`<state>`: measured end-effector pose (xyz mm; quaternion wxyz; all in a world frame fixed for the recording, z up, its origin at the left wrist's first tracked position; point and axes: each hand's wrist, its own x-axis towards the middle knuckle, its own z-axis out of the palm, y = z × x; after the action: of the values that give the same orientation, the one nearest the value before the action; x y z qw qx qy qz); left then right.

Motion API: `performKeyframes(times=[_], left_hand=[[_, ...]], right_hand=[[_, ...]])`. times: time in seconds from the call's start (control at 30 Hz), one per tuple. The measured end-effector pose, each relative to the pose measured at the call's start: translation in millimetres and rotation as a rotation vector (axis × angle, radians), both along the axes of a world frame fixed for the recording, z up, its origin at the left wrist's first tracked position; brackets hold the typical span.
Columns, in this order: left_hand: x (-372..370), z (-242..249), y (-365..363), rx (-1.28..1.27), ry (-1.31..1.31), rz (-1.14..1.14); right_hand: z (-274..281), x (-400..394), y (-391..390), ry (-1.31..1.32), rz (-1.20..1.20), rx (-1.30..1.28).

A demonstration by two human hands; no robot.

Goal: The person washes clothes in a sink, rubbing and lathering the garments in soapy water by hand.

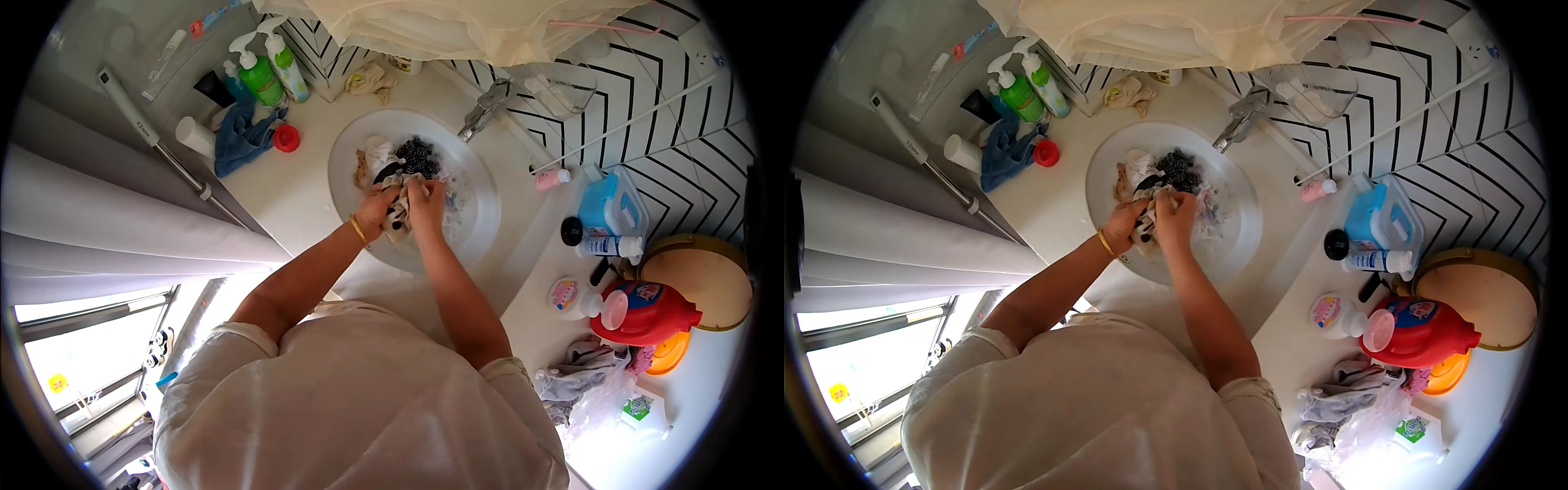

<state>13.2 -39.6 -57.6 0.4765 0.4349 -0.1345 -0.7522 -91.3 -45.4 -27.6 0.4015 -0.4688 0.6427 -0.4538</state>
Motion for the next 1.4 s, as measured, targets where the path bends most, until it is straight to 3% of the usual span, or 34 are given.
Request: performKeyframes(times=[0.03,0.07,0.17,0.2,0.23,0.3,0.33,0.4,0.5,0.57,0.6,0.67,0.7,0.77,0.8,0.83,0.9,1.0,1.07,1.1,1.13,1.2,1.27,1.33,1.4], left_hand=[[2.8,5.2,-3.3,0.011,-0.002,-0.019],[4.8,10.4,-6.3,0.146,0.242,-0.026],[7.6,23.6,-0.3,0.104,0.574,-0.194],[-0.1,-15.4,3.6,-0.011,0.439,-0.099],[-7.8,-54.2,7.6,-0.110,0.287,-0.004],[-6.5,-18.7,15.1,0.252,-0.023,-0.076],[-10.8,2.0,15.1,0.198,0.002,0.057],[-12.4,3.5,9.5,0.089,-0.117,0.030],[1.0,8.3,5.8,0.101,-0.115,0.039],[11.8,13.6,0.5,0.169,-0.049,0.042],[22.6,-25.4,-8.4,0.204,0.259,-0.018],[9.6,-22.9,13.1,-0.129,0.407,0.012],[5.6,-19.4,16.7,-0.165,0.371,0.018],[-1.4,-13.0,18.8,-0.102,0.192,0.019],[-4.4,-9.3,17.9,-0.004,0.050,0.009],[-7.0,-5.5,15.2,0.090,-0.089,-0.003],[-3.9,-4.5,12.7,0.039,-0.239,-0.077],[8.0,-25.4,14.5,0.028,-0.417,-0.092],[18.3,-38.1,12.6,0.088,-0.473,-0.074],[29.3,-76.8,12.3,-0.125,-0.569,-0.218],[30.3,-80.6,14.5,-0.134,-0.623,-0.237],[25.6,-76.2,16.4,-0.001,-0.577,-0.230],[16.0,-47.0,16.9,0.304,-0.363,-0.124],[17.7,-31.9,13.4,0.479,-0.173,-0.093],[24.5,-28.0,7.9,0.559,0.054,-0.104]], right_hand=[[10.8,3.2,13.8,0.102,0.022,-0.170],[20.5,6.4,27.5,0.205,0.042,-0.339],[41.2,22.2,58.1,0.489,0.364,-0.371],[39.9,24.2,54.5,0.544,0.303,-0.497],[29.9,20.2,42.9,0.530,0.251,-0.366],[0.3,4.2,14.1,0.492,0.146,-0.101],[-2.0,0.6,5.0,0.378,0.106,0.040],[-4.5,-8.1,-11.4,0.156,0.028,0.308],[-22.0,-9.0,-1.7,0.076,0.071,0.107],[2.9,8.9,29.1,0.261,0.108,-0.263],[22.0,19.7,45.1,0.359,0.122,-0.447],[33.5,26.7,50.4,0.440,0.216,-0.517],[24.5,26.1,41.4,0.441,0.222,-0.598],[19.4,4.4,11.6,0.462,0.118,-0.042],[0.9,-7.8,-2.9,0.314,0.114,0.162],[-4.6,-19.7,-5.4,0.031,0.161,0.269],[-15.4,-40.4,-12.6,-0.536,0.267,0.469],[-56.0,-64.7,-16.3,-0.958,-0.021,0.768],[-80.1,-72.7,-5.0,-0.501,-0.156,0.733],[-89.0,-74.9,0.9,-0.272,-0.217,0.706],[-98.0,-74.5,2.4,0.033,-0.245,0.887],[-143.5,-58.1,24.3,0.450,0.055,0.664],[-155.0,-51.3,26.4,0.277,0.206,0.593],[-135.8,-46.3,12.8,-0.478,0.201,0.666],[-57.0,-25.4,16.9,-0.484,0.231,0.556]])
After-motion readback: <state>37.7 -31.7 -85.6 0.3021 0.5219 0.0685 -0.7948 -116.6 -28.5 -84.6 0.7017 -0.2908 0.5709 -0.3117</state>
